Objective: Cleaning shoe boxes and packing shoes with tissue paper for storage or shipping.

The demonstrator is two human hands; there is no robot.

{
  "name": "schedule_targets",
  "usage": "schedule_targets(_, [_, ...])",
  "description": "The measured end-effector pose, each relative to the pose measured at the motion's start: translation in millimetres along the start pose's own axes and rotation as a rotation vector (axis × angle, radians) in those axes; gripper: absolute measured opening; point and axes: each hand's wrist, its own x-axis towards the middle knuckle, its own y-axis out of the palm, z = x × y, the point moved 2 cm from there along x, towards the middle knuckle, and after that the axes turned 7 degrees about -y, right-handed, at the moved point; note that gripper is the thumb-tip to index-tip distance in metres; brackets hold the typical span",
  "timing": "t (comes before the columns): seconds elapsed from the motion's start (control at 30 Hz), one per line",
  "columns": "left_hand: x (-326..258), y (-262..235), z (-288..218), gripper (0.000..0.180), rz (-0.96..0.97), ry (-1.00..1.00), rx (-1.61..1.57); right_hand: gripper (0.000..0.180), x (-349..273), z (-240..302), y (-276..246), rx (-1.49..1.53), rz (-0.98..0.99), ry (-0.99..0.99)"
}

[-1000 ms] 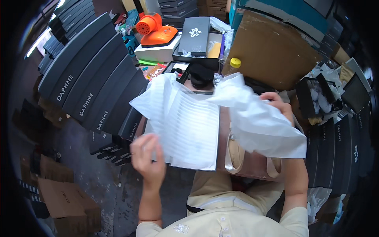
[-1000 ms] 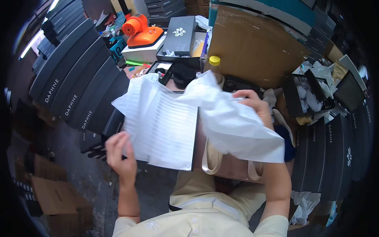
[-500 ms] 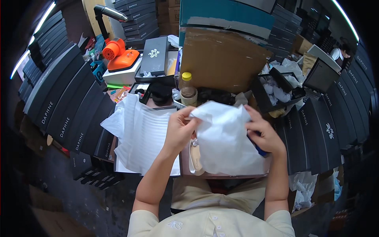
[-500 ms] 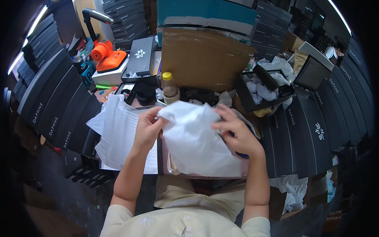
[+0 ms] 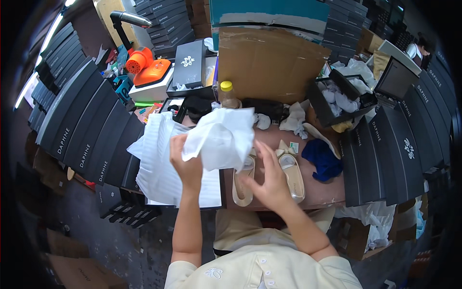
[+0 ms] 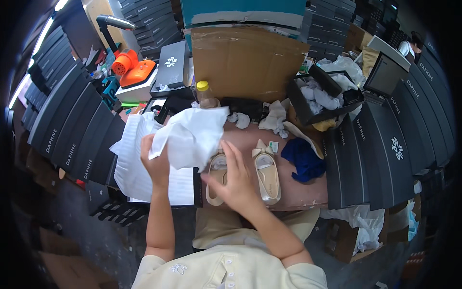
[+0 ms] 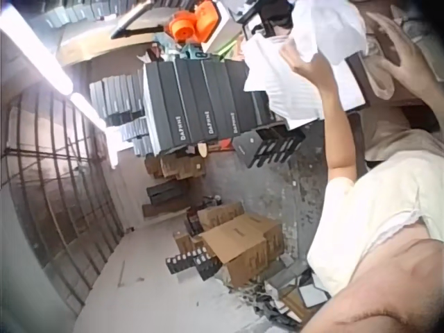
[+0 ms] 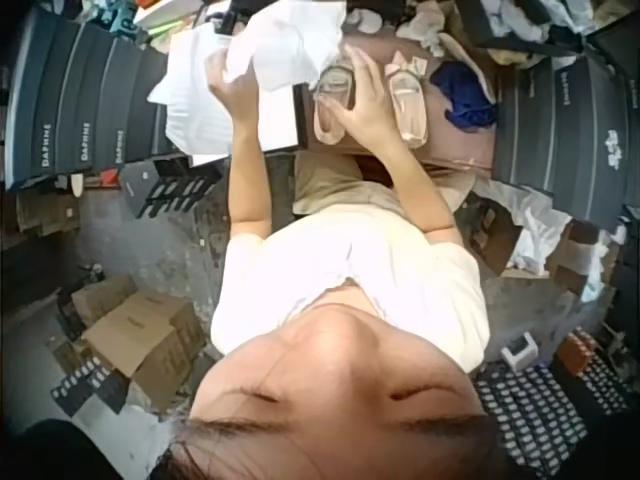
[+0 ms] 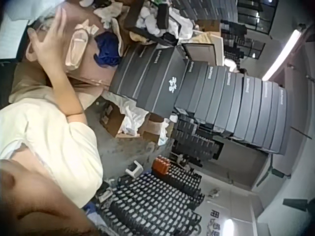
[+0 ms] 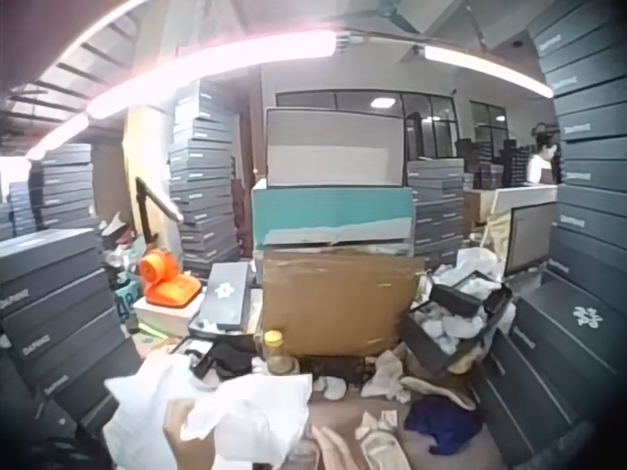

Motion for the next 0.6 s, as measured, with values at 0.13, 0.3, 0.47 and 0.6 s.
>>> schedule_targets(0.13, [2,-8,12,0.039,-0.131,-0.052,-0.027,0.075,-50,-25,65,-0.387,0.314,0.311])
schedule_targets(0.3, [1,-4,-2,0.037,-0.258,0.231,0.083,0.038,-59,-50,53,-0.059,0.224,0.336])
schedule_targets(0.47, [25,-2,-24,0.039,-0.149,0.320,0.357,0.047,-117,-13,-77,0.570,0.022,0.297])
schedule_targets(0.6, [41,34,-53,0.048,0.016,0.401,0.416,0.055,-169,-5,-110,1.442,-0.320,0.158])
